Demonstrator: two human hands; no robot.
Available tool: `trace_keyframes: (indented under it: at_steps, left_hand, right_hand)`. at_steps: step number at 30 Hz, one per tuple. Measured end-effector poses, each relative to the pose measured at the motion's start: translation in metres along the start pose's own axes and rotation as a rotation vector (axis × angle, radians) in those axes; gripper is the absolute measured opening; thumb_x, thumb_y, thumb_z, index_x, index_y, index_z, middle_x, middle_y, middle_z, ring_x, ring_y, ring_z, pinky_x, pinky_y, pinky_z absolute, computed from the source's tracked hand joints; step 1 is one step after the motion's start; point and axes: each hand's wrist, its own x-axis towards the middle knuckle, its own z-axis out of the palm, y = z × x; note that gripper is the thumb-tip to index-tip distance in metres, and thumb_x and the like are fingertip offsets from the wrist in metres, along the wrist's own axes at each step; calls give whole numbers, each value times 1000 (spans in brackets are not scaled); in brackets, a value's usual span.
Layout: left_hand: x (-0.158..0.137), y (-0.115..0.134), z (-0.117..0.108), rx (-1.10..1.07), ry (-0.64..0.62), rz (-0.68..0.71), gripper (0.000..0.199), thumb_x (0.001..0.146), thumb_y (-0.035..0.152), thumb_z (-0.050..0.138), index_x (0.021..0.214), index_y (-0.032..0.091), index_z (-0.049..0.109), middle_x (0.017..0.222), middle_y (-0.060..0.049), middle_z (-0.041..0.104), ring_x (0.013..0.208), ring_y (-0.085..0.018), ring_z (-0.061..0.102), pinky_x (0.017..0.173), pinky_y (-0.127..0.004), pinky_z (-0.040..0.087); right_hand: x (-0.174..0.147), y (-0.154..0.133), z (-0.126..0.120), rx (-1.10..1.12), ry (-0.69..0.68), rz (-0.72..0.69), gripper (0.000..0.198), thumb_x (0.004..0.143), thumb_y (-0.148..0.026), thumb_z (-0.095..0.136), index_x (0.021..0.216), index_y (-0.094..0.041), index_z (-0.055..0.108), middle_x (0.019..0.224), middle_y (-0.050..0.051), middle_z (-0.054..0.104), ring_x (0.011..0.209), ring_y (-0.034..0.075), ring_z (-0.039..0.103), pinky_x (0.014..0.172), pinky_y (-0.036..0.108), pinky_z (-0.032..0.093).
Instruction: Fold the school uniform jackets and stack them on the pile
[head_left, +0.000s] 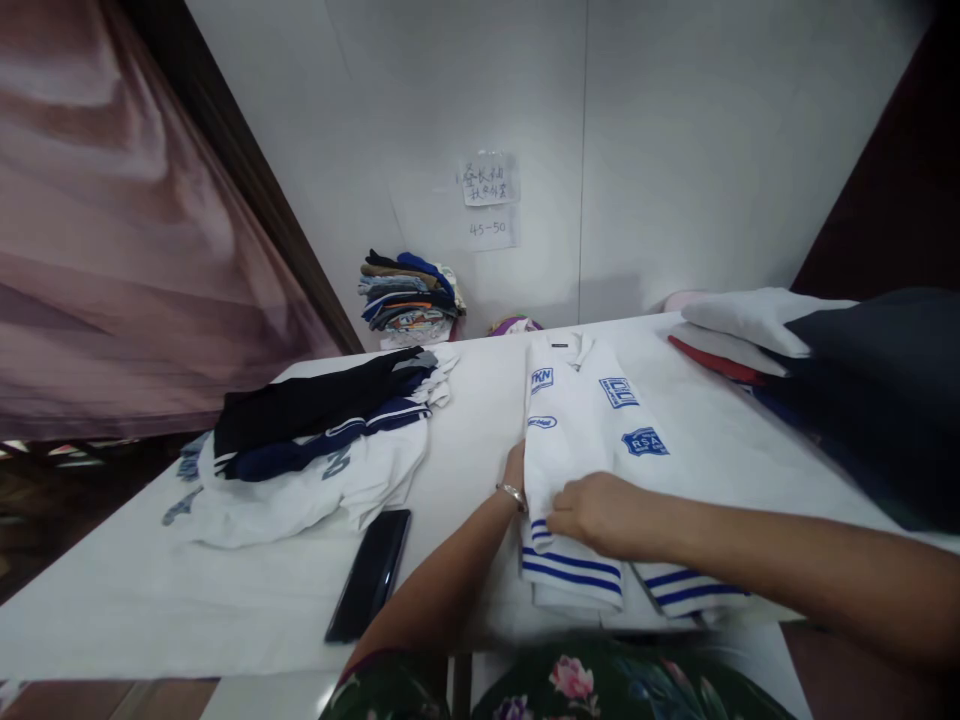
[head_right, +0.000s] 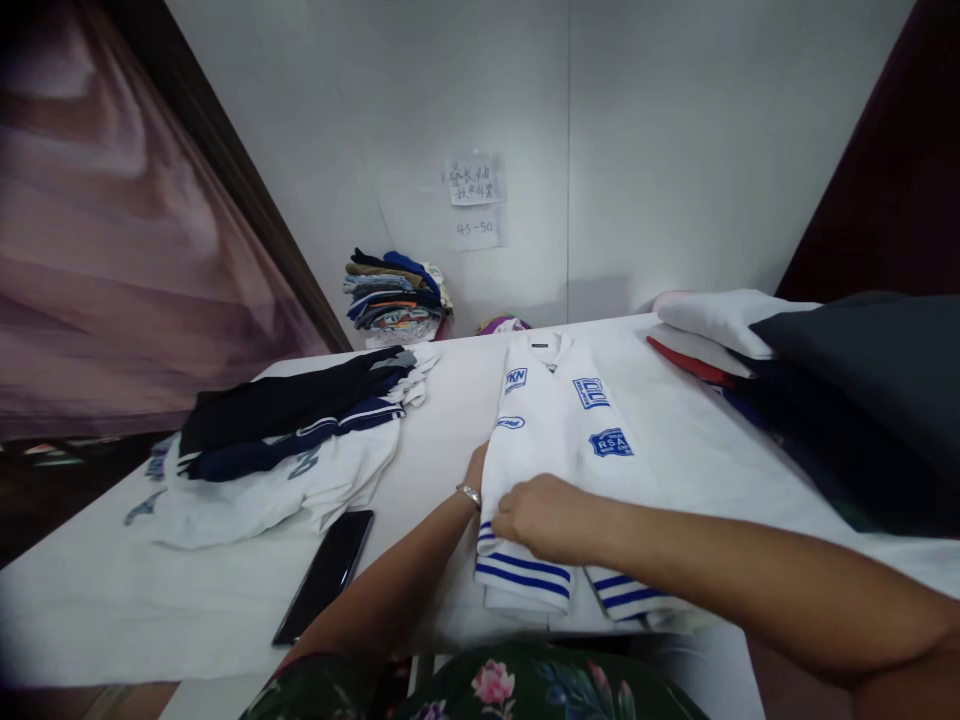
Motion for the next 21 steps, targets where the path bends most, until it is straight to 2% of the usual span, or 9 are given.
trace_keyframes:
  at_steps: [2, 4, 7, 10, 12, 15, 18, 21]
  left_hand:
    - [1, -1, -6, -53, 28, -8, 28, 88, 25, 43, 95, 16, 68, 103, -7, 72, 100, -20, 62, 83, -28, 50]
    - [2, -3, -10, -155, 78, -32, 33, 91, 29, 39, 102, 15, 66, 110, -7, 70, 101, -18, 62, 84, -27, 50]
    - [4, -3, -9, -284, 78, -67, 30, 90, 33, 47, 104, 14, 65, 110, -9, 70, 100, -17, 63, 87, -28, 49]
    - [7, -1, -1, -310, -28, -52, 28, 83, 24, 57, 110, 15, 62, 108, -8, 70, 96, -17, 65, 85, -29, 50]
    - [9, -1, 5, -262, -63, -11, 27, 82, 18, 57, 108, 15, 63, 108, -7, 70, 96, -18, 65, 86, -29, 50]
    - [7, -3, 11, -114, -43, 58, 27, 81, 15, 53, 107, 17, 63, 108, -5, 70, 98, -18, 63, 89, -31, 48]
    - [1, -7, 12, 70, 59, 124, 38, 78, 16, 55, 117, 17, 58, 112, -7, 67, 104, -21, 60, 94, -35, 45]
    - [-4, -10, 13, 271, 182, 191, 53, 74, 16, 59, 127, 15, 52, 128, -12, 57, 122, -25, 48, 105, -39, 36]
  right_hand:
    - [0, -4, 32, -37, -33, -9, 24, 84, -17, 45, 90, -26, 67, 83, 4, 69, 75, 19, 62, 61, 31, 46]
    - [-1, -3, 46, -46, -31, 7, 23, 84, -20, 44, 88, -27, 66, 83, 2, 69, 74, 19, 62, 59, 30, 45]
    - [-3, 0, 41, -53, 3, 34, 23, 86, -20, 42, 88, -24, 64, 83, 3, 68, 73, 18, 61, 60, 30, 45]
    - [-6, -1, 31, -87, 20, 87, 23, 84, -18, 42, 89, -23, 63, 83, 4, 68, 72, 17, 62, 60, 29, 45]
    - [-7, -3, 30, -104, -13, 109, 24, 82, -21, 41, 87, -28, 63, 82, 1, 68, 70, 17, 62, 57, 29, 45]
    - [-9, -6, 35, -114, -72, 115, 26, 80, -26, 40, 84, -34, 64, 79, -2, 68, 66, 18, 63, 52, 30, 46]
    - [-13, -5, 40, -77, -94, 143, 26, 80, -26, 42, 84, -32, 67, 80, -2, 69, 67, 19, 64, 54, 31, 48]
    - [-16, 0, 34, 100, -150, 123, 20, 80, -31, 53, 87, -31, 71, 85, -2, 71, 74, 19, 66, 58, 29, 50]
